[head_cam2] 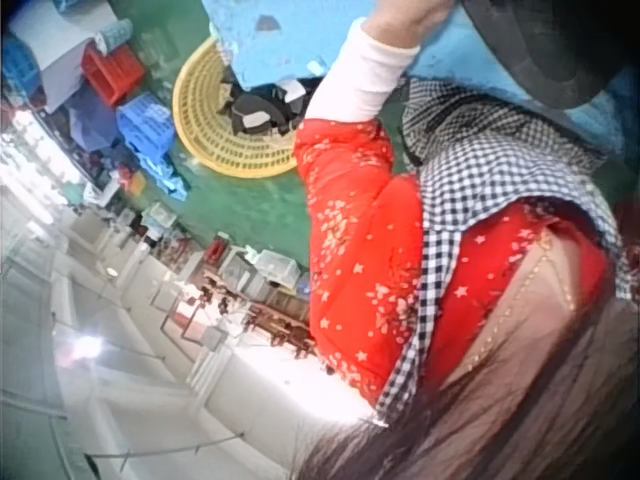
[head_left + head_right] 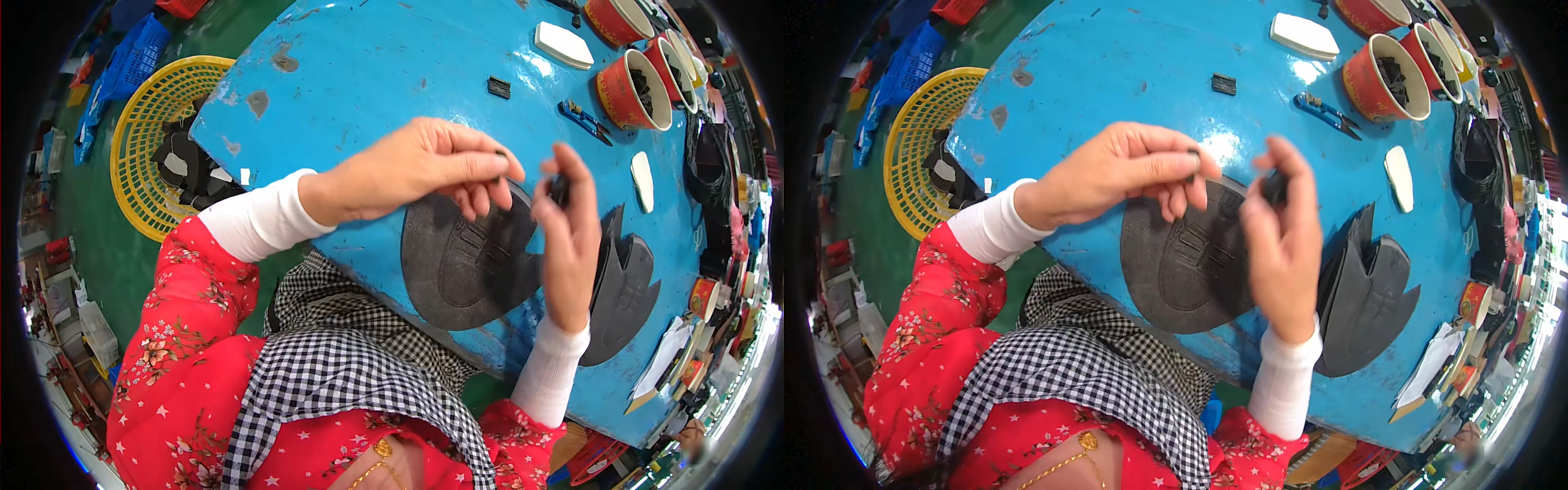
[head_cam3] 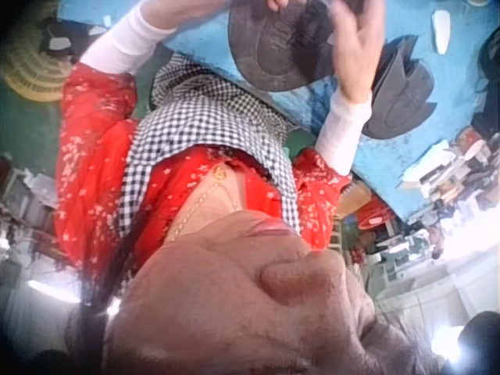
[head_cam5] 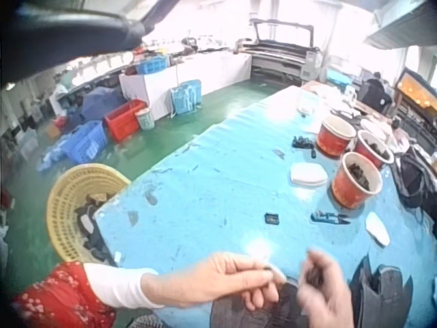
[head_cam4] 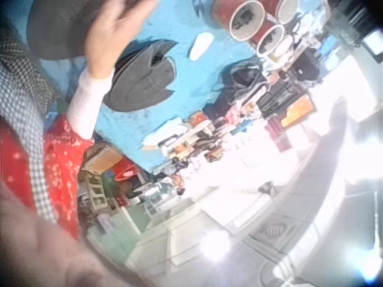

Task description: Marking and assembling small components onto shoe upper parts.

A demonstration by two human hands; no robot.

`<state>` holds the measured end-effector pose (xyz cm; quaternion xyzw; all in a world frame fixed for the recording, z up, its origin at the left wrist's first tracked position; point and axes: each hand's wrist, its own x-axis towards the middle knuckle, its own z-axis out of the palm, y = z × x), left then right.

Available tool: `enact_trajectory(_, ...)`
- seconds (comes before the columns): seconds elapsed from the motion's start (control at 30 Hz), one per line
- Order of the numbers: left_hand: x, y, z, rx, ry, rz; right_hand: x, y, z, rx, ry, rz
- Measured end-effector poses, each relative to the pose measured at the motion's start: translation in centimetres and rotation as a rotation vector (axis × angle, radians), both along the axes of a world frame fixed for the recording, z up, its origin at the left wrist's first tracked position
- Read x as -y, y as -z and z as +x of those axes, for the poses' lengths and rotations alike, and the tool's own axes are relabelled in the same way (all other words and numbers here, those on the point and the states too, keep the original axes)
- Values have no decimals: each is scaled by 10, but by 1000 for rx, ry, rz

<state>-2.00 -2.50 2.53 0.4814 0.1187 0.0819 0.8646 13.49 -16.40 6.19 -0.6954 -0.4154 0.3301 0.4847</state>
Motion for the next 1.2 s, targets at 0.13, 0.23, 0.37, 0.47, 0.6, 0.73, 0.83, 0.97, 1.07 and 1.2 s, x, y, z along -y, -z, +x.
enact_trajectory(0.13, -5, 7, 1, 37, -71, -174, -31, 17, 27, 133, 46, 10)
enact_trajectory(0.23, -5, 10, -3, 0, -123, -260, -37, 12, 16, 3, 45, 20)
enact_trajectory(0.37, -10, 12, -6, 42, -71, -447, -30, 0, -5, -61, -42, 73)
enact_trajectory(0.47, -2, 4, -3, 62, -12, -488, -21, -8, -21, 6, -77, 36)
enact_trajectory(0.6, 4, -4, -5, 66, 75, -345, -15, -7, -28, 286, -109, 74)
enact_trajectory(0.73, 8, -4, -5, 66, 145, -135, -10, -9, -28, 577, -157, 117)
enact_trajectory(0.83, 14, -3, 0, 58, 199, -91, 5, -7, -22, 649, -171, 99)
enact_trajectory(0.97, 25, -8, 14, 37, 286, -28, 27, -5, -17, 573, -153, 103)
enact_trajectory(1.07, 27, -11, 25, -45, 344, -63, 49, -6, 5, 291, -220, 139)
enact_trajectory(1.2, 26, -7, 34, -2, 199, -45, 108, 19, 38, 144, 109, 46)
